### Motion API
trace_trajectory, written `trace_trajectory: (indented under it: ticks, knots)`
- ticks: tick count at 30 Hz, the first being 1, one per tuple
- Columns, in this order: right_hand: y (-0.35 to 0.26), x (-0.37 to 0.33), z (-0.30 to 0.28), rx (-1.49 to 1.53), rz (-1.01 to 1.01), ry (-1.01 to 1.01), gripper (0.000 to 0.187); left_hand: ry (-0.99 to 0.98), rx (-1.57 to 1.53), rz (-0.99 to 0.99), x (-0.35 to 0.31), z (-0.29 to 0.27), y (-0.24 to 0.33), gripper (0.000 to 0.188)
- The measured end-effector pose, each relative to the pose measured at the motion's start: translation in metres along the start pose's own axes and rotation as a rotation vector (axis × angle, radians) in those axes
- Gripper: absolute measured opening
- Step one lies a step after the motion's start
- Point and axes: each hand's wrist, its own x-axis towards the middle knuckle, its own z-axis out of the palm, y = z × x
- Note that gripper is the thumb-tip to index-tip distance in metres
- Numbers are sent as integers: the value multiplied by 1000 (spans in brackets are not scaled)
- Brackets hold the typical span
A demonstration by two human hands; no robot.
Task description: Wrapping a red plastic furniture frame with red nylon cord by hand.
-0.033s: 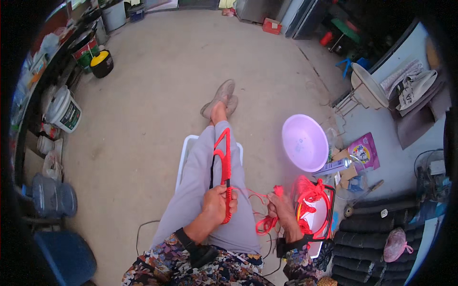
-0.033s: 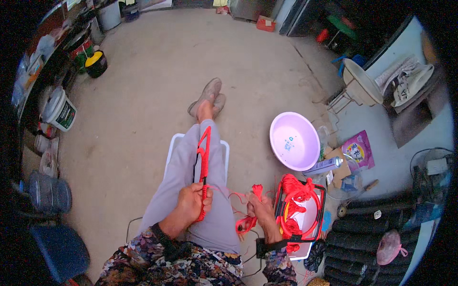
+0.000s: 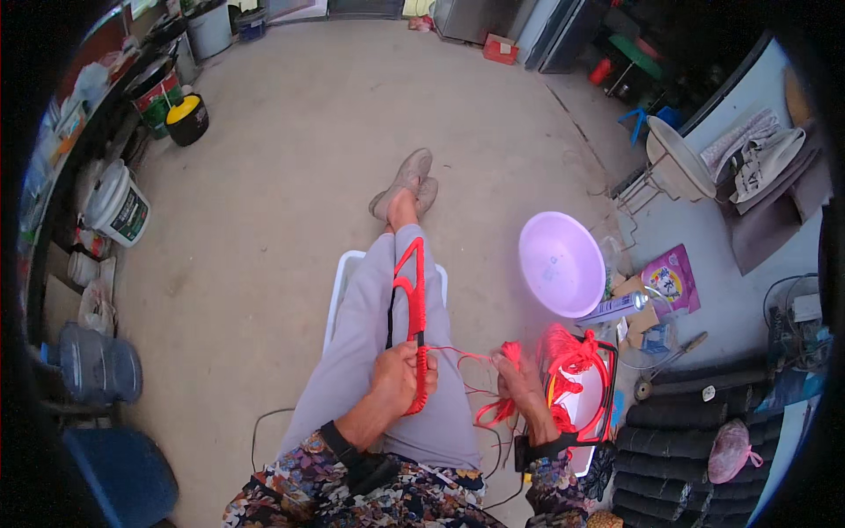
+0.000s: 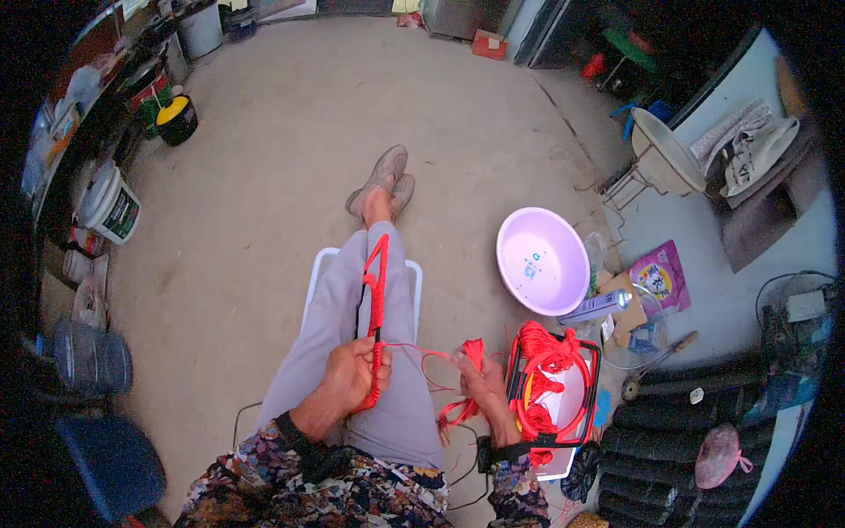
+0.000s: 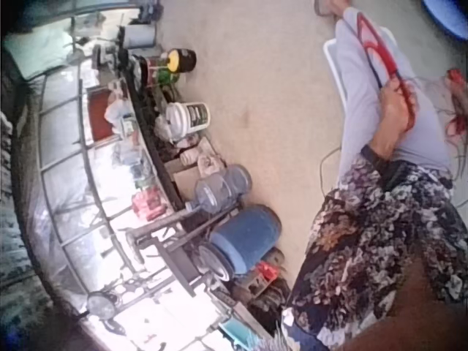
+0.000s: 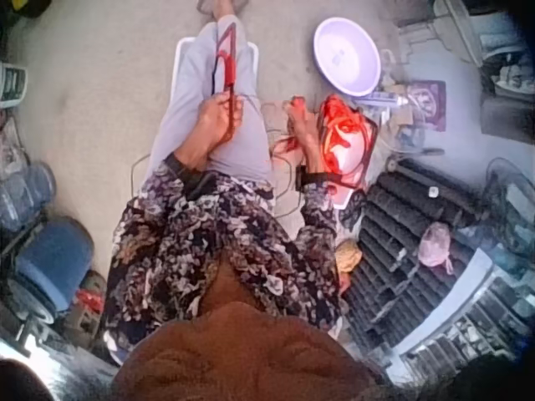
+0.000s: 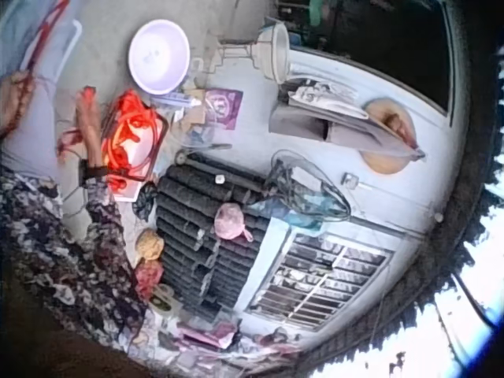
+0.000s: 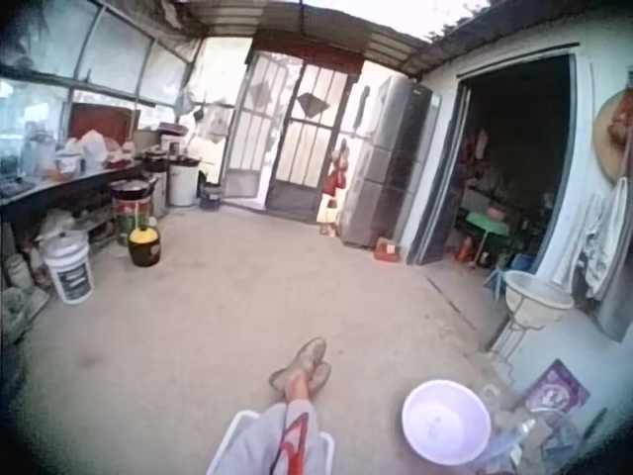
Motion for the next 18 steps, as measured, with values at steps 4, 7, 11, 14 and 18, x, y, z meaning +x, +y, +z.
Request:
trace_trajectory:
  ticks: [4, 7, 11, 14, 18]
  knots:
    - [-44, 11, 8, -397, -95, 63, 42, 230, 347, 239, -13, -7, 13, 21]
    - [-82, 19, 40, -612, -486, 59, 63, 253, 630, 607, -14, -7, 25, 30]
    - [-113, 27, 76, -893, -745, -149, 78, 28, 1227, 1115, -11, 32, 43, 32]
    - [-113, 39, 84, -840, -934, -95, 78, 16, 1212, 973, 3, 18, 46, 21]
    - [-104, 34, 75, -650, -1131, 156, 54, 241, 778, 772, 9, -6, 48, 13]
